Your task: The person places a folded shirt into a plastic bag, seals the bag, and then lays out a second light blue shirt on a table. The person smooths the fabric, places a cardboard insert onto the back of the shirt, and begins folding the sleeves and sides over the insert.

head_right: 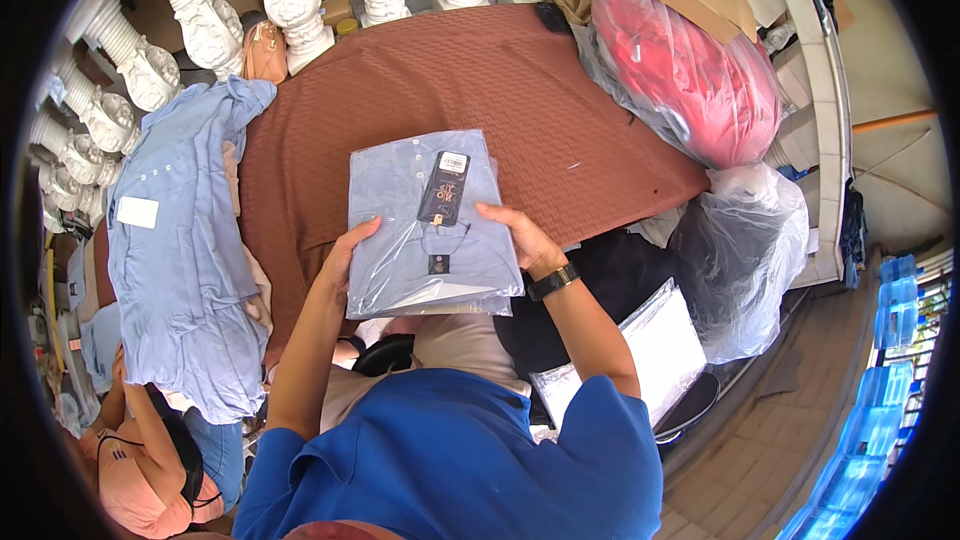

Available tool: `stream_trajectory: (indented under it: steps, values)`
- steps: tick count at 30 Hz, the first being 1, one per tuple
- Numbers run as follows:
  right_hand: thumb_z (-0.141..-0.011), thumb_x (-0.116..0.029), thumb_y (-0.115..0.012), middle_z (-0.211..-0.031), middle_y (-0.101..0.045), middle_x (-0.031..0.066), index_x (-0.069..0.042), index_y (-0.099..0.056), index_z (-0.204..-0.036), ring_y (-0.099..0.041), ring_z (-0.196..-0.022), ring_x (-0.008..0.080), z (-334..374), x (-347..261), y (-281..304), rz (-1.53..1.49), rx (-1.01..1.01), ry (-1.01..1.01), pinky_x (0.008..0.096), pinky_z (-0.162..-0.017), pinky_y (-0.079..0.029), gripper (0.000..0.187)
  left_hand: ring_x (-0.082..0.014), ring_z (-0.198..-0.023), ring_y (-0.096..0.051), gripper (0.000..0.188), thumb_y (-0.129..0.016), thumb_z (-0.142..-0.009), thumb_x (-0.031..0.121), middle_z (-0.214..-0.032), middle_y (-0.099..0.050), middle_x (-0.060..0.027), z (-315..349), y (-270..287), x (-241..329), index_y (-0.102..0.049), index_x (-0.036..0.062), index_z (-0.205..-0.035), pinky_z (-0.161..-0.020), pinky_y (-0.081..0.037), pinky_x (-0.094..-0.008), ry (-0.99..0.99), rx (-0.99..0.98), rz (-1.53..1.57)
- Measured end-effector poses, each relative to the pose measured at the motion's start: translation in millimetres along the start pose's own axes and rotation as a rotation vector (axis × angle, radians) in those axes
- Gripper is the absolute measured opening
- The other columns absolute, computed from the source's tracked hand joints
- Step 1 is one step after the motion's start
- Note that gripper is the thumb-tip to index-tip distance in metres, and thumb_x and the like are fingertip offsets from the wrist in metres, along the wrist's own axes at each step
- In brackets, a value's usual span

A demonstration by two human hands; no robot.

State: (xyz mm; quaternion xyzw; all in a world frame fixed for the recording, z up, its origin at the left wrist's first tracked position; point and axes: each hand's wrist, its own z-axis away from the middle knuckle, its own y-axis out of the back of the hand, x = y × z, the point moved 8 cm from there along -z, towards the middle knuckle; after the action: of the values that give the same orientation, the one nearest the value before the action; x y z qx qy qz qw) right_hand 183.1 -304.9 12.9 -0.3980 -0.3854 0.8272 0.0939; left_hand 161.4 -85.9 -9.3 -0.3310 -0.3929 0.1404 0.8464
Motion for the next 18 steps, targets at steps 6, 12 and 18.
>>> stream_trajectory:
  steps: [6, 12, 18]
  values:
    - [-0.095, -0.028, -0.064, -0.128, -0.062, 0.0193, 0.006, -0.052, -0.135, -0.064, -0.114, 0.0272, -4.6, 1.0, 3.5, -0.071, -0.017, -0.117, 0.0414, -0.101, -0.05, 0.054, -0.0236, -0.103, -0.066, 0.063, -0.072, -0.088, 0.032, -0.119, -0.063, -0.0167, -12.1, -10.0, 14.9, -0.05, -0.005, -0.133, -0.086, -0.056, -0.0367, -0.087, -0.04, -0.242]
    - [-0.094, -0.024, -0.064, -0.126, -0.064, 0.0181, 0.005, -0.053, -0.133, -0.065, -0.111, 0.0277, -8.8, -18.6, 11.8, 0.037, -0.014, 0.007, 0.0431, -0.099, -0.052, 0.049, -0.0247, -0.109, -0.065, 0.065, -0.062, -0.095, 0.045, -0.127, -0.063, -0.0175, -18.0, -21.8, 42.5, -0.051, -0.004, -0.135, -0.094, -0.053, -0.0381, -0.086, -0.017, -0.08]
    - [-0.094, -0.021, -0.066, -0.126, -0.063, 0.017, 0.006, -0.051, -0.133, -0.064, -0.114, 0.0258, -22.8, -85.2, -10.2, 0.079, -0.002, 0.314, 0.0395, -0.098, -0.055, 0.049, -0.0237, -0.111, -0.061, 0.065, -0.037, -0.105, 0.052, -0.137, -0.054, -0.0139, -12.1, 1.7, 73.6, -0.04, 0.0019, -0.146, -0.098, -0.049, -0.0351, -0.537, 0.205, -0.263]
